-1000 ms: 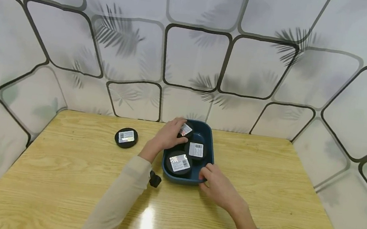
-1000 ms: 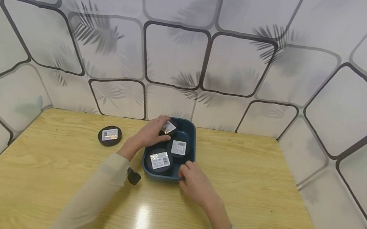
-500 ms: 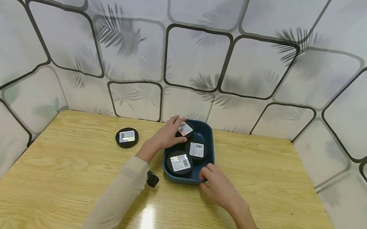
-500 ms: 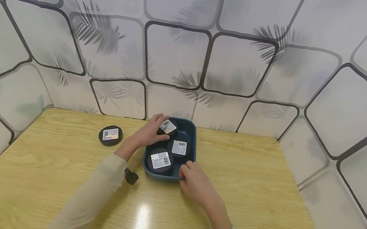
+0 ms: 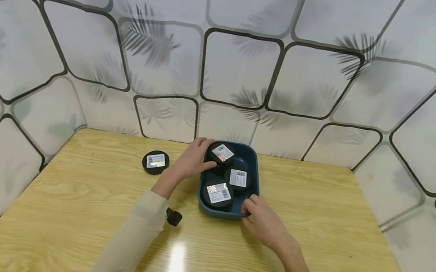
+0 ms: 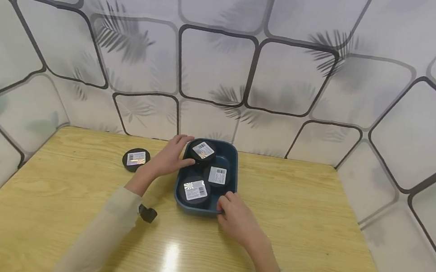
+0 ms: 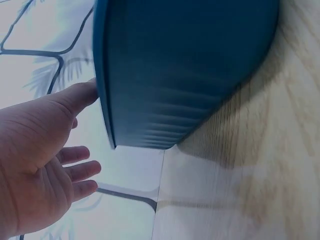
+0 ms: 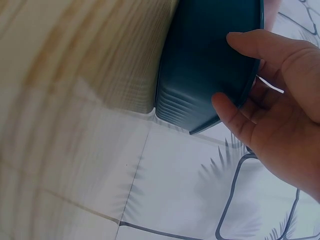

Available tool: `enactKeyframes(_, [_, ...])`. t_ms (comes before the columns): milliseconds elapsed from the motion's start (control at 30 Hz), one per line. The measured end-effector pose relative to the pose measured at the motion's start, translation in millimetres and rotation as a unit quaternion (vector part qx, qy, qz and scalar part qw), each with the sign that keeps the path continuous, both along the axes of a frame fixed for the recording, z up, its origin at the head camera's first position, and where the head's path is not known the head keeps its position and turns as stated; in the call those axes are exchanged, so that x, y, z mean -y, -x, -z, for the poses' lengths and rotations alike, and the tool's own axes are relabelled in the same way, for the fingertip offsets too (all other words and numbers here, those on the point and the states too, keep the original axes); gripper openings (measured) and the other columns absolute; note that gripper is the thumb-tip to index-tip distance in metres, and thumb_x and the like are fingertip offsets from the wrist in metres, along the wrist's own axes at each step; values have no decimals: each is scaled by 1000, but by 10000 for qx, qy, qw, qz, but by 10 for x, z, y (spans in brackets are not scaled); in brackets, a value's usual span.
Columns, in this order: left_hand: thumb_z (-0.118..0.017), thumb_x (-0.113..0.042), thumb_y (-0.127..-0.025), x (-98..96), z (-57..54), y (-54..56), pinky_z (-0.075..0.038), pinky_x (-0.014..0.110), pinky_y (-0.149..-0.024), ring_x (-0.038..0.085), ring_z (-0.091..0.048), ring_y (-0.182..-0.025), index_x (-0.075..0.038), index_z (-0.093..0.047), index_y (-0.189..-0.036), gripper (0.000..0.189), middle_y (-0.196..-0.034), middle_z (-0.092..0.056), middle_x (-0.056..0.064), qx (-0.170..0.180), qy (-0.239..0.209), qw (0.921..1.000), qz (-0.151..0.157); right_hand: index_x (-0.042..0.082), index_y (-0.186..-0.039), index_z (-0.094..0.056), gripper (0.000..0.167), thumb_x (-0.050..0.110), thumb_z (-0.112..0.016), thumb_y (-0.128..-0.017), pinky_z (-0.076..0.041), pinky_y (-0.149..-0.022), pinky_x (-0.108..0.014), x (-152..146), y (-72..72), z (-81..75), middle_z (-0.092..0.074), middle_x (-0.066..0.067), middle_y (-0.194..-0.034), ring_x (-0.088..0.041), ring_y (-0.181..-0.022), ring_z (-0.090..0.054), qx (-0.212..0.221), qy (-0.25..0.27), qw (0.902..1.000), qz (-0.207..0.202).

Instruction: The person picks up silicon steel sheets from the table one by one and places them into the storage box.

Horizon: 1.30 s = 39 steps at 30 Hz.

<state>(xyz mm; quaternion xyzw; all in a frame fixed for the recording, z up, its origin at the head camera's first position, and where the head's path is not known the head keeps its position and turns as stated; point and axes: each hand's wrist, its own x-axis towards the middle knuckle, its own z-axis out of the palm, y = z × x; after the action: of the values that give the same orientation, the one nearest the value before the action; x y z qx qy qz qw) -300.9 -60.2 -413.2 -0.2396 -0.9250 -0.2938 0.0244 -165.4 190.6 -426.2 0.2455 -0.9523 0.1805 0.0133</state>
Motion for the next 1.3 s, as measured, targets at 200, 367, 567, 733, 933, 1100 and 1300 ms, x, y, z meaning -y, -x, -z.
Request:
enactKeyframes(200, [-71,-28,-93,105,21,-150,-36,53,-110,42,-37,-137,-7,-36,-150,70,-150,-35,25,6,-274,9994,-198,16,-84,-58,21,5,-76,-84,-45,-72,-29,-10,-3,7,-45,6,-87,-12,-84,-42,-83,57,9999,-80])
enactKeyframes(367, [-71,-28,-93,170,60,-282,-34,54,-110,43,-35,-138,-6,-37,-149,70,-150,-34,25,-39,-380,9988,-295,15,-84,-58,21,4,-76,-84,-45,-72,-29,-16,0,4,-45,6,-86,-13,-83,-43,-150,97,9997,-159])
enactKeyframes(567, [-70,-28,-93,247,105,-470,-34,55,-110,42,-36,-137,-4,-36,-150,70,-149,-35,24,-34,-480,9980,-402,15,-85,-58,21,5,-76,-84,-45,-73,-29,-21,11,14,-45,6,-86,-13,-83,-43,-101,71,9999,-118])
enactKeyframes(733, [-70,-30,-93,317,140,-621,-34,56,-110,44,-36,-136,-3,-37,-150,70,-147,-37,26,-132,-537,9970,-535,16,-85,-58,20,5,-75,-84,-45,-72,-29,-23,10,9,-45,6,-86,-12,-83,-42,-108,69,9998,-131])
enactKeyframes(933, [-70,-28,-93,390,188,-705,-34,57,-109,45,-37,-135,-2,-37,-149,69,-145,-38,28,-223,-673,9949,-715,16,-84,-58,20,5,-75,-85,-45,-72,-28,-14,5,9,-45,6,-86,-12,-82,-42,-135,51,9998,-152])
enactKeyframes(1100, [-69,-28,-94,415,204,-710,-34,57,-109,45,-38,-134,-3,-36,-149,69,-145,-38,28,-237,-738,9939,-781,16,-83,-57,22,5,-76,-84,-44,-71,-28,-5,11,15,-44,6,-85,-12,-82,-42,-226,94,9995,-179])
enactKeyframes(1300, [-70,-28,-93,421,202,-718,-34,57,-109,45,-38,-134,-3,-37,-149,69,-145,-39,28,-210,-705,9942,-779,15,-83,-57,22,4,-76,-83,-44,-71,-29,-17,10,17,-44,6,-85,-12,-81,-42,-269,93,9994,-198])
